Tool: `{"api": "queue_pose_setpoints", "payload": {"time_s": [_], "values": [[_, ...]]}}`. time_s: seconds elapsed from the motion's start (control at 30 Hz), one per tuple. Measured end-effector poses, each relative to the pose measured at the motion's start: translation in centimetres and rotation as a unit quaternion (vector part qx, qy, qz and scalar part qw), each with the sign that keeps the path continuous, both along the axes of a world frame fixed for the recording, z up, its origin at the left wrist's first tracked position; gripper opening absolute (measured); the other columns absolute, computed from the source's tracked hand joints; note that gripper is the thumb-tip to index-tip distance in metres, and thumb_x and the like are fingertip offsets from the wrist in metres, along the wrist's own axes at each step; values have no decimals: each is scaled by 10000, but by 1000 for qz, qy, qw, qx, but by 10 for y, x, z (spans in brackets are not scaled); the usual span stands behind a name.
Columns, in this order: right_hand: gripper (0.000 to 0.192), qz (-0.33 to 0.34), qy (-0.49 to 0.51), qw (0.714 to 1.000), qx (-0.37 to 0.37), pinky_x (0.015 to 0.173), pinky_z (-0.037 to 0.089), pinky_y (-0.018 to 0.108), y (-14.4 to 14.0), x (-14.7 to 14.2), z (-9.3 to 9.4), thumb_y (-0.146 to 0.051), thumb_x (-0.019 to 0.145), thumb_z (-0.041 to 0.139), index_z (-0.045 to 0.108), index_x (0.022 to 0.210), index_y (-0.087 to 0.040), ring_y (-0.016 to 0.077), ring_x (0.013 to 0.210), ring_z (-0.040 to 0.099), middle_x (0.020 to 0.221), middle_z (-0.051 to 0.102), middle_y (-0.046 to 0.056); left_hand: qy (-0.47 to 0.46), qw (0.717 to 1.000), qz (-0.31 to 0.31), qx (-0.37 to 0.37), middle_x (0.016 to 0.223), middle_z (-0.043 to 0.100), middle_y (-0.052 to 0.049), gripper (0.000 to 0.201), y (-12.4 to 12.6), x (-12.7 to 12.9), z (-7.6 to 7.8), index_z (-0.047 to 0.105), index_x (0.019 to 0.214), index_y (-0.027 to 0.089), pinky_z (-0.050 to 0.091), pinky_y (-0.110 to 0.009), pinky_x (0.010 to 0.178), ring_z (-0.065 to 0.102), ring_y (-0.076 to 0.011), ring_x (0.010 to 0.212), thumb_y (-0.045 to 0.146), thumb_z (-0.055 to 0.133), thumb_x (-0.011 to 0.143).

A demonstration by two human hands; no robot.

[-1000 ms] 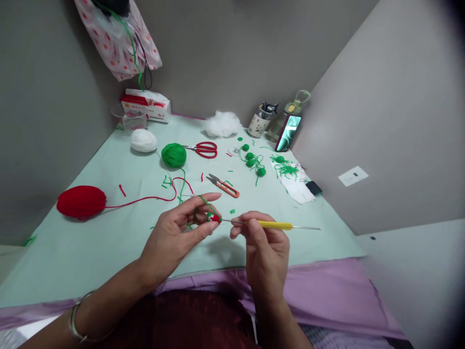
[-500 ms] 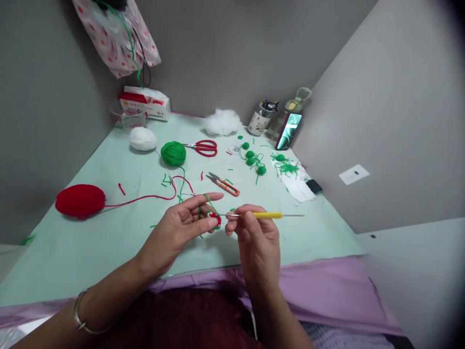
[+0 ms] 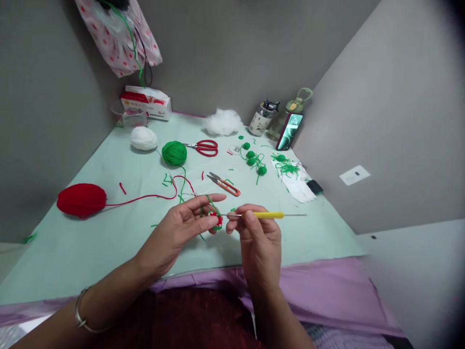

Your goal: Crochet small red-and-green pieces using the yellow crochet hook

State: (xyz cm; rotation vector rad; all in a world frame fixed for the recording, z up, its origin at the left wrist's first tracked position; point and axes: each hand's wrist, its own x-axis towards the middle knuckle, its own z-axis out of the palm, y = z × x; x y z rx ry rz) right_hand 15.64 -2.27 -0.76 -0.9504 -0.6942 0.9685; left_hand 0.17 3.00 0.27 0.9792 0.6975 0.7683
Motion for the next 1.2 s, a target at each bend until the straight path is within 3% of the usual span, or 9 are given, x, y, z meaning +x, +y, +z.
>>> {"api": "queue_pose_setpoints", "payload": {"time_s": [0.37,0.5,0.7,0.93,1.2], "values": [[149,82,13,996,18,603,552,256,29,12,-7,-350,846,793,786,847,-201,106,565,636,719,752,10,57,996,-14,70,958,646,9,341,20,-5,-2,761,1238,325,419,-268,795,541,-147,867,352,783,899],[202,113,11,993,15,594,567,278,33,11,-4,-397,830,806,774,821,-198,120,549,636,707,747,15,41,998,-2,45,909,616,8,338,18,-9,4,772,1212,315,434,-280,824,540,-157,870,347,801,876],[225,184,28,983,14,577,580,285,32,9,-3,-438,829,814,785,834,-215,126,516,637,686,743,8,5,1000,-16,-17,969,710,-7,314,10,-12,11,770,1204,315,466,-287,880,612,-173,954,328,778,890],[243,201,48,978,13,586,585,273,32,6,-5,-446,810,837,791,848,-211,129,540,657,664,754,7,-20,998,-34,-54,981,768,-14,311,9,-15,12,763,1197,299,481,-326,977,694,-199,1002,328,783,888],[276,192,40,981,3,585,591,284,32,4,-5,-473,794,843,778,846,-210,135,549,664,700,769,15,1,998,-27,-56,975,779,-20,336,11,-15,9,756,1210,290,473,-341,980,698,-208,1009,342,788,880]]}}
